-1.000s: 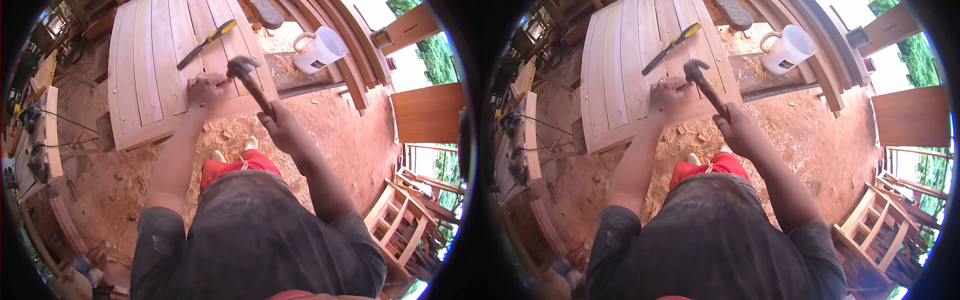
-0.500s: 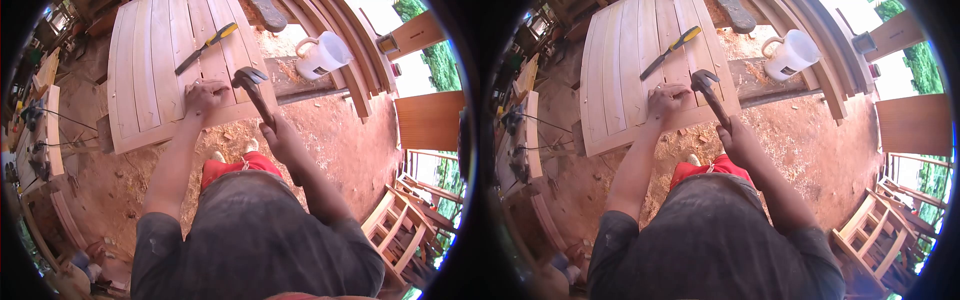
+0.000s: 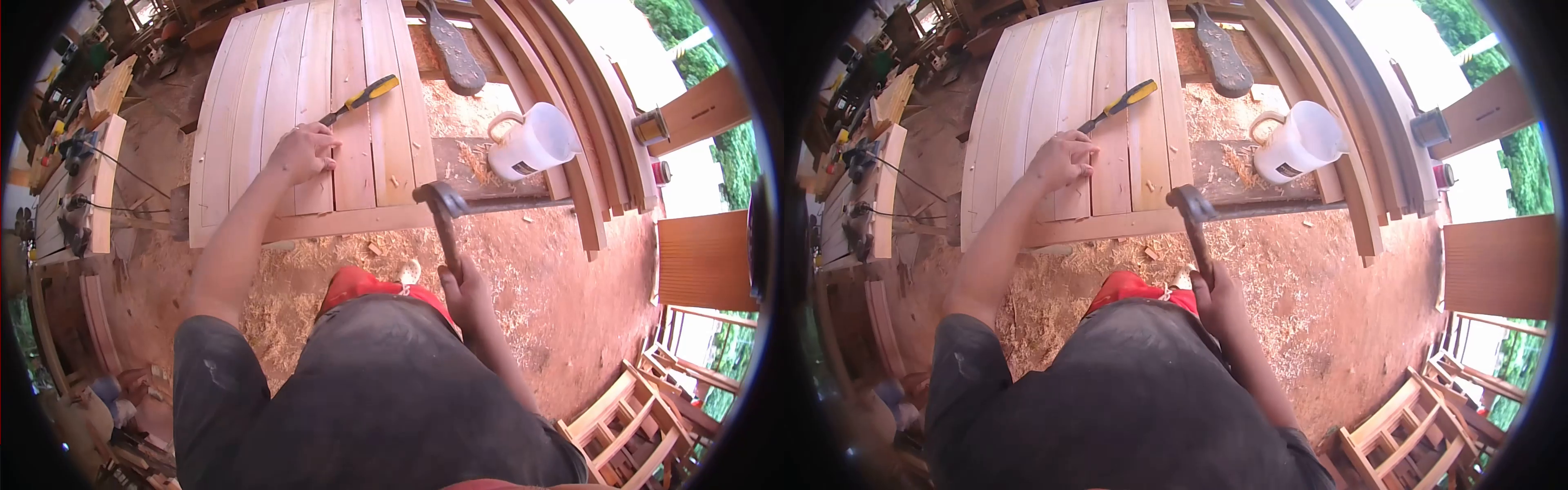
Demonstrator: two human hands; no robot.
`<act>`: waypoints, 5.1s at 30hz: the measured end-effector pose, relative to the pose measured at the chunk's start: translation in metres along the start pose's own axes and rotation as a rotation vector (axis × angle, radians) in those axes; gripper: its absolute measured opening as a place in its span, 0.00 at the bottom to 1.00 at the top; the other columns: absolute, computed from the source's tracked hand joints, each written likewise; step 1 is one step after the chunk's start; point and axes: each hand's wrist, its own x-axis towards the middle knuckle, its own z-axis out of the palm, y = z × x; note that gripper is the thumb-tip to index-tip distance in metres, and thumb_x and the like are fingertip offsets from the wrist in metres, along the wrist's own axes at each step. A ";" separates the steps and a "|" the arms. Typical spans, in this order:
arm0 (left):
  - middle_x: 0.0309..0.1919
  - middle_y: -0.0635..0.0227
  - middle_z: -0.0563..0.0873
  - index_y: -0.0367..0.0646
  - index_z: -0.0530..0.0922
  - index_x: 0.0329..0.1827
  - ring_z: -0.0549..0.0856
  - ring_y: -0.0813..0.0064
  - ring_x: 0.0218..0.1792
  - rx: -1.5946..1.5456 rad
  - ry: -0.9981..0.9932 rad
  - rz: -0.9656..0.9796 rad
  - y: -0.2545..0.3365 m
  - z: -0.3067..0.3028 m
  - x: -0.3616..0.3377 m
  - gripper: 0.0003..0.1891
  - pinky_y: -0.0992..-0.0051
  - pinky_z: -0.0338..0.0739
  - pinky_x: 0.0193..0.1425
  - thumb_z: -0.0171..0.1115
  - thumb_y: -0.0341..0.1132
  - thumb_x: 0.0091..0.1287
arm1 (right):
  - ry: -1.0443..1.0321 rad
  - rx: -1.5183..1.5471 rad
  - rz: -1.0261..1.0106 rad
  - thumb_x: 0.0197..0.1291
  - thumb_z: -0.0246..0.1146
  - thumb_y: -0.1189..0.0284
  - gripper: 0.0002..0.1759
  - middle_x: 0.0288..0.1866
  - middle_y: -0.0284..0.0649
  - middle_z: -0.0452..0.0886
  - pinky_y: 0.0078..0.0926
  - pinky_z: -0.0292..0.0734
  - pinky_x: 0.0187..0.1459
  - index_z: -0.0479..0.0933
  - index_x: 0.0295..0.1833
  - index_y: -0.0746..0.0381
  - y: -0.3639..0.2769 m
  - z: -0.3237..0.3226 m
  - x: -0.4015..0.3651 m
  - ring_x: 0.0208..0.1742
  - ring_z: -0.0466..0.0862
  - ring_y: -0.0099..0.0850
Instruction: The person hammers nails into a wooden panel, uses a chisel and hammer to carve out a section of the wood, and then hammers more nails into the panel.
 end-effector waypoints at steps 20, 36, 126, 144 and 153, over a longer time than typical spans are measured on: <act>0.72 0.57 0.83 0.52 0.90 0.64 0.79 0.59 0.77 0.034 -0.132 0.315 -0.031 0.006 0.011 0.22 0.64 0.75 0.80 0.76 0.42 0.67 | -0.112 -0.445 -0.105 0.71 0.61 0.70 0.37 0.44 0.44 0.83 0.50 0.84 0.38 0.67 0.85 0.40 -0.087 0.073 -0.022 0.38 0.89 0.47; 0.72 0.55 0.83 0.50 0.90 0.64 0.77 0.60 0.78 -0.030 -0.159 0.279 -0.033 0.007 0.014 0.23 0.64 0.75 0.80 0.77 0.42 0.66 | -0.098 -0.423 -0.107 0.71 0.59 0.72 0.37 0.45 0.46 0.82 0.49 0.85 0.39 0.67 0.85 0.42 -0.089 0.077 -0.024 0.39 0.89 0.47; 0.71 0.54 0.83 0.38 0.66 0.83 0.86 0.55 0.67 0.524 -0.546 0.321 0.032 -0.003 0.084 0.49 0.58 0.84 0.67 0.75 0.59 0.67 | 0.220 0.012 0.029 0.76 0.66 0.68 0.12 0.30 0.42 0.78 0.37 0.74 0.36 0.75 0.52 0.65 -0.113 0.047 0.022 0.32 0.78 0.27; 0.75 0.49 0.79 0.34 0.70 0.77 0.83 0.53 0.71 0.468 -0.496 0.332 0.040 -0.004 0.085 0.47 0.59 0.81 0.72 0.78 0.58 0.64 | 0.498 0.125 -0.341 0.75 0.65 0.72 0.09 0.31 0.52 0.82 0.43 0.80 0.37 0.76 0.54 0.64 -0.122 0.044 0.009 0.30 0.86 0.47; 0.72 0.55 0.83 0.40 0.66 0.84 0.89 0.52 0.61 0.587 -0.554 0.295 0.043 -0.004 0.090 0.48 0.55 0.86 0.63 0.74 0.57 0.66 | 0.129 0.024 -0.009 0.75 0.63 0.67 0.13 0.33 0.62 0.84 0.61 0.77 0.42 0.72 0.53 0.64 -0.078 0.071 0.023 0.39 0.85 0.69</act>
